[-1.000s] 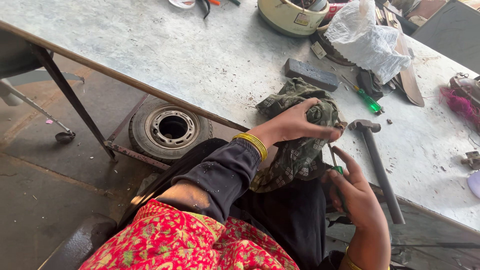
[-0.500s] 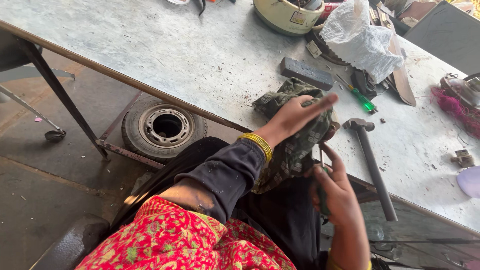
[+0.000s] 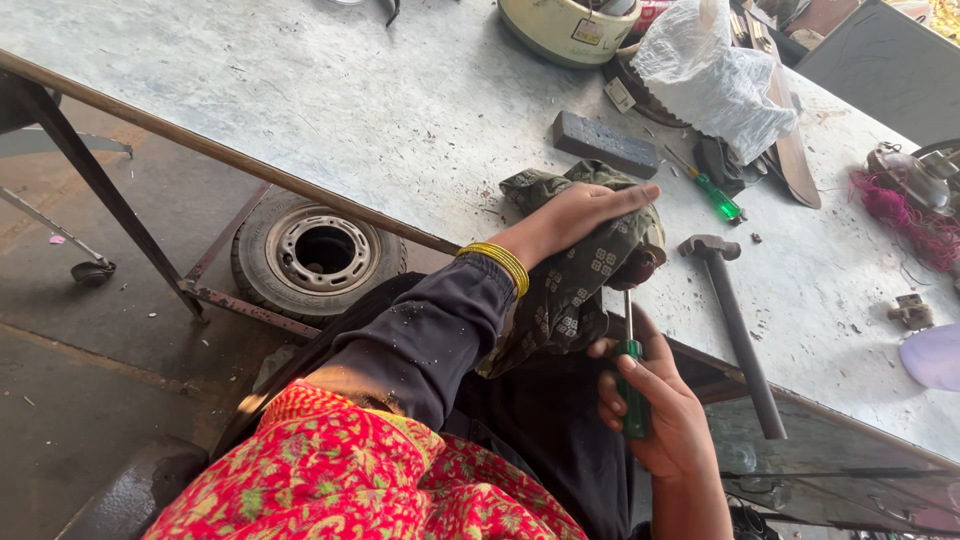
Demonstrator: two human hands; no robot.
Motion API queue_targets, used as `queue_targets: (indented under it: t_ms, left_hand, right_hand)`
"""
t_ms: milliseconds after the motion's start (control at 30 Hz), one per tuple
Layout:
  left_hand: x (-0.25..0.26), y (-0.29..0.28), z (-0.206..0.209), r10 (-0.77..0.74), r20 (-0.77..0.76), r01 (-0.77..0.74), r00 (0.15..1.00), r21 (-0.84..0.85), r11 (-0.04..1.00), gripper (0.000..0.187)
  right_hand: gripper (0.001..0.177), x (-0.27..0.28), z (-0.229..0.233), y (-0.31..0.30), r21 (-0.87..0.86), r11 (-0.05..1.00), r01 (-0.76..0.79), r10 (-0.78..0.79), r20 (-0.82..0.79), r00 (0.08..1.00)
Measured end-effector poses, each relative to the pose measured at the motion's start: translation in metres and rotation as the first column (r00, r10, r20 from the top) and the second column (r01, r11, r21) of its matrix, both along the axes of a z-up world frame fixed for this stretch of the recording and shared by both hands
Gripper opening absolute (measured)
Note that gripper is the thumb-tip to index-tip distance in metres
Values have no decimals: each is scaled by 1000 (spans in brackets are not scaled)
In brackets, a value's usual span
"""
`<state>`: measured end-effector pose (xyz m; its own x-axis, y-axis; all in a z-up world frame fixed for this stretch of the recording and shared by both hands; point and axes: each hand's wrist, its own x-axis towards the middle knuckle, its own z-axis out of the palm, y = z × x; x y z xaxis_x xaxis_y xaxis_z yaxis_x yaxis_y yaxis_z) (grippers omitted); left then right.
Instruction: The person sits on the floor and uses a screwdriver to pry and scrape a small mechanical part held in their left hand. They repeatedly adjust their grip and rotate the part to access different areas. Later, they use a cloth to wipe the part while continuing to scrape it with the screwdriver.
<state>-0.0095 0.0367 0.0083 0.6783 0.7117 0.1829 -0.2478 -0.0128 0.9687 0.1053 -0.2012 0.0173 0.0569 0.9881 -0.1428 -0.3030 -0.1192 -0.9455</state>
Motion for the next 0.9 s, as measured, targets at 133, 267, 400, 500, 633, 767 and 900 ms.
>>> queue_targets:
  t_ms: [133, 267, 400, 500, 633, 767, 900]
  left_hand:
    - [3, 1, 8, 167, -257, -95, 952, 271, 958, 79]
    - [8, -5, 28, 263, -447, -92, 855, 368, 925, 66]
    - [20, -20, 32, 400, -308, -284, 863, 357, 890, 63]
    - [16, -26, 20, 317, -48, -319, 947, -29, 947, 70]
    - [8, -29, 4, 375, -11, -372, 927, 105, 922, 83]
    - [1, -34, 5, 388, -22, -378, 922, 179, 908, 87]
    - [-1, -36, 9, 405, -18, -397, 914, 160, 904, 85]
  right_hand:
    - [67, 12, -8, 0, 9, 1000, -15, 16, -84, 996]
    - [65, 12, -10, 0, -49, 998, 48, -48, -6, 999]
    - [66, 8, -10, 1, -75, 995, 72, -70, 35, 997]
    - [66, 6, -10, 2, -80, 993, 82, -79, 40, 996]
    - [68, 4, -10, 2, -56, 997, 62, -60, 35, 998]
    - [67, 3, -6, 3, -72, 995, 63, -60, 47, 997]
    - [67, 9, 0, -2, -37, 999, -2, 3, 19, 1000]
